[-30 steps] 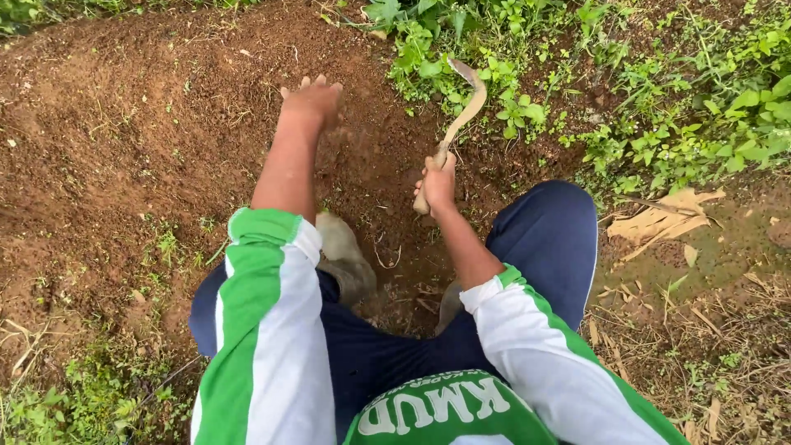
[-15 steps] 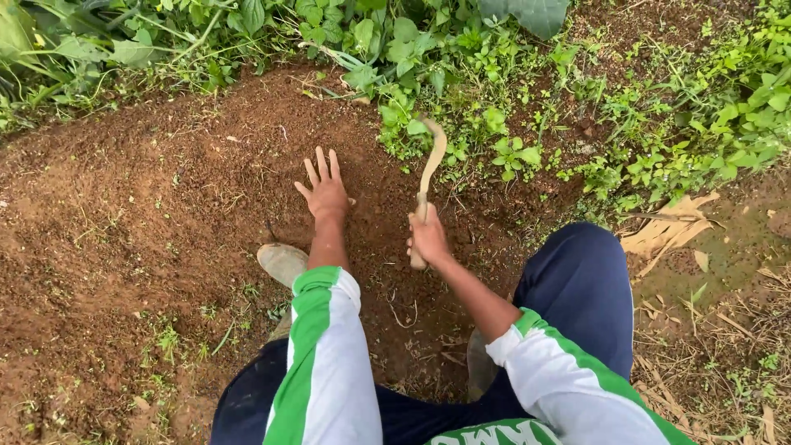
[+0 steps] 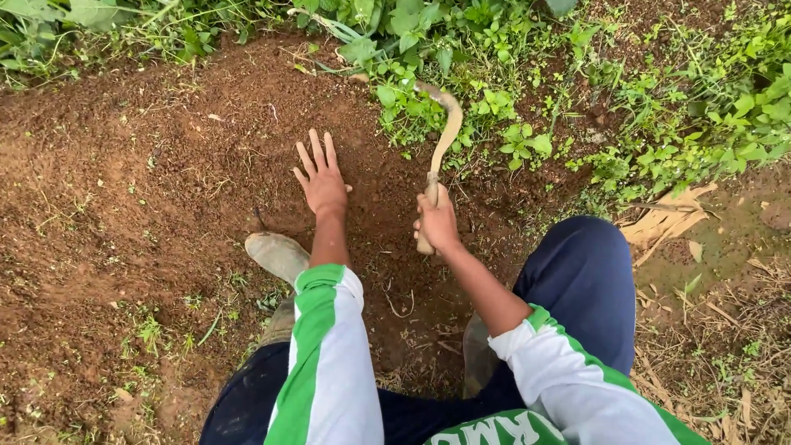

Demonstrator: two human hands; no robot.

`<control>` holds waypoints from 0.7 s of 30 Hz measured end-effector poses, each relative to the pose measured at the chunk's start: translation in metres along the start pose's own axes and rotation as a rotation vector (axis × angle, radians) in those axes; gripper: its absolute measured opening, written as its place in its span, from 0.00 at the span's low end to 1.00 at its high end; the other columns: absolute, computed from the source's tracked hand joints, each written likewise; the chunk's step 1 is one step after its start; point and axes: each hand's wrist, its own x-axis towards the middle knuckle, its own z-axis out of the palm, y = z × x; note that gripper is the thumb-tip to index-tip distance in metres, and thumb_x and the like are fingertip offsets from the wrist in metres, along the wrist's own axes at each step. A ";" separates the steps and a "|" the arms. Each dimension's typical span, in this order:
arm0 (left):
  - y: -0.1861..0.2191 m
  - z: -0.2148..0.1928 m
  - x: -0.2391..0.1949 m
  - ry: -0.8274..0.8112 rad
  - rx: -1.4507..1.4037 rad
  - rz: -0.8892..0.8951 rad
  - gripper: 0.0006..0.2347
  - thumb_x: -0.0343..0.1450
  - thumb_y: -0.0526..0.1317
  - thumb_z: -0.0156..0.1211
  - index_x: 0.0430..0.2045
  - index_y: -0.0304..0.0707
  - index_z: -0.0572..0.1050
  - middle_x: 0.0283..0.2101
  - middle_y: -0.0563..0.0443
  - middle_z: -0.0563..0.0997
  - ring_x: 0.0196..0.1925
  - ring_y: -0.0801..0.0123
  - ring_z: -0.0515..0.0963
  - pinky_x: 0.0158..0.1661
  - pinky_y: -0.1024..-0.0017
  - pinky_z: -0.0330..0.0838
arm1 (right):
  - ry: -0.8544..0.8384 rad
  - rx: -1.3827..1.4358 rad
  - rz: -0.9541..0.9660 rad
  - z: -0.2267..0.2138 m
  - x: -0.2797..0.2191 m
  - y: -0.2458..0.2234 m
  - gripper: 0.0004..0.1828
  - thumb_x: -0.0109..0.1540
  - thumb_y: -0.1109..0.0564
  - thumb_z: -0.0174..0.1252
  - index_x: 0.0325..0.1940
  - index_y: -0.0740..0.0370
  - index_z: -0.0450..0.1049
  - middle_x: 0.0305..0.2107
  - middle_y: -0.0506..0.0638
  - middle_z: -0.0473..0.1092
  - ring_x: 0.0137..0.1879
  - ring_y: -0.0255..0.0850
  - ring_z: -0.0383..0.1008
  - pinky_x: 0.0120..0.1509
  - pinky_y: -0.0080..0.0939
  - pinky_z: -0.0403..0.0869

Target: The person is using a hand sickle to scrape the soil, remove weeds, and smooth the surface of a garden bed.

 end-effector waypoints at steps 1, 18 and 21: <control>-0.001 0.002 -0.005 -0.012 0.001 -0.002 0.53 0.68 0.47 0.71 0.77 0.50 0.27 0.77 0.48 0.19 0.79 0.45 0.25 0.74 0.41 0.43 | -0.001 -0.003 0.011 0.002 0.004 0.002 0.20 0.71 0.55 0.45 0.67 0.64 0.58 0.32 0.49 0.63 0.24 0.35 0.70 0.22 0.37 0.78; -0.003 0.009 0.004 0.054 -0.072 -0.025 0.58 0.62 0.46 0.78 0.76 0.39 0.28 0.77 0.41 0.22 0.80 0.50 0.27 0.75 0.46 0.44 | -0.124 -0.034 0.039 0.012 -0.036 0.017 0.23 0.72 0.57 0.43 0.70 0.66 0.54 0.31 0.48 0.63 0.25 0.33 0.69 0.22 0.36 0.78; -0.004 0.010 0.005 0.060 -0.082 -0.030 0.58 0.63 0.45 0.77 0.76 0.39 0.28 0.77 0.42 0.20 0.80 0.50 0.26 0.75 0.46 0.44 | -0.066 -0.005 -0.029 0.003 -0.018 0.009 0.22 0.72 0.57 0.43 0.70 0.64 0.55 0.31 0.48 0.63 0.24 0.34 0.69 0.21 0.36 0.77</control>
